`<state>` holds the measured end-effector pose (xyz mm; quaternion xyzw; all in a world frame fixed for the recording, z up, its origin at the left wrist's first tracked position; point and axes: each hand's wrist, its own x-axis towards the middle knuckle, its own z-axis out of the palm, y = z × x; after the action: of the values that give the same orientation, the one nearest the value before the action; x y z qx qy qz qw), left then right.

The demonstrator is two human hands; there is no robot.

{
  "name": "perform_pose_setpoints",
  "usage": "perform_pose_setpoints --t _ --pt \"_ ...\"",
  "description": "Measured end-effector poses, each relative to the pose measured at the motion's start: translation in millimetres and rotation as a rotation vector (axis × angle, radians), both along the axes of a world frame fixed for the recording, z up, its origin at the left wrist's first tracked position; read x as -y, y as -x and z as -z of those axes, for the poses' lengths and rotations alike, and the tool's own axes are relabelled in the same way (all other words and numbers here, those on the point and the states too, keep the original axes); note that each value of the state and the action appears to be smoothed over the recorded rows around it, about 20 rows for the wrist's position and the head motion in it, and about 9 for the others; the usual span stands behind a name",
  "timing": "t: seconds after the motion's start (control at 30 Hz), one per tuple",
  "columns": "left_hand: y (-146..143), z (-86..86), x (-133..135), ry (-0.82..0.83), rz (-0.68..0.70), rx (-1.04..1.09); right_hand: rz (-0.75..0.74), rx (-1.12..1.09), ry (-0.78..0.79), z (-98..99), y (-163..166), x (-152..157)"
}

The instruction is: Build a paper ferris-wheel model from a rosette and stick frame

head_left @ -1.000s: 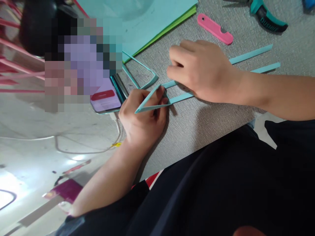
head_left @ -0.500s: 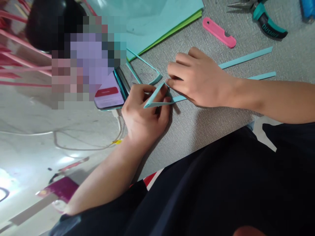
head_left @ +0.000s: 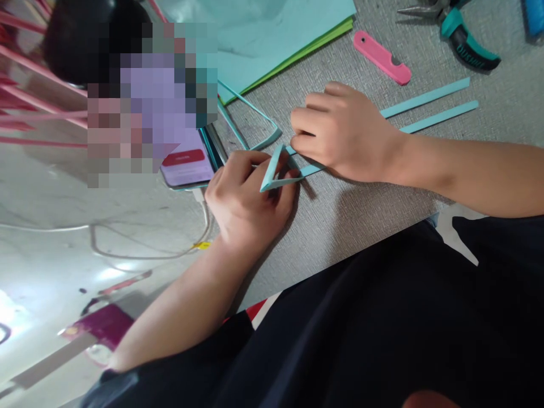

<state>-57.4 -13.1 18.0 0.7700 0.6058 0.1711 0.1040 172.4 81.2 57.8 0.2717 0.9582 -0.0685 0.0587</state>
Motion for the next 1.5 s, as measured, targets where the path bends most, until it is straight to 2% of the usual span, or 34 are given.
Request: perform_pose_setpoints --t 0.17,0.4,0.57,0.8,1.1,1.33,1.5 --pt "0 7.2 -2 -0.136 0.039 0.032 0.001 -0.019 -0.012 2.6 1 -1" --pt "10 6.4 -3 0.027 0.061 0.102 -0.014 0.110 -0.018 -5.1 6 3" --pt "11 5.8 -5 0.003 0.091 0.077 -0.036 0.132 -0.040 -7.6 5 6" --pt "10 7.0 -6 -0.047 0.122 0.067 -0.037 0.134 0.010 -8.7 5 5" --pt "10 18.3 -8 -0.182 0.172 0.072 -0.031 0.100 -0.024 -7.7 6 5" --pt "6 17.8 -8 -0.228 0.174 0.056 0.002 0.082 0.090 -7.6 5 5" --pt "2 9.3 -7 -0.189 0.152 0.042 0.034 -0.070 0.177 -4.5 4 0"
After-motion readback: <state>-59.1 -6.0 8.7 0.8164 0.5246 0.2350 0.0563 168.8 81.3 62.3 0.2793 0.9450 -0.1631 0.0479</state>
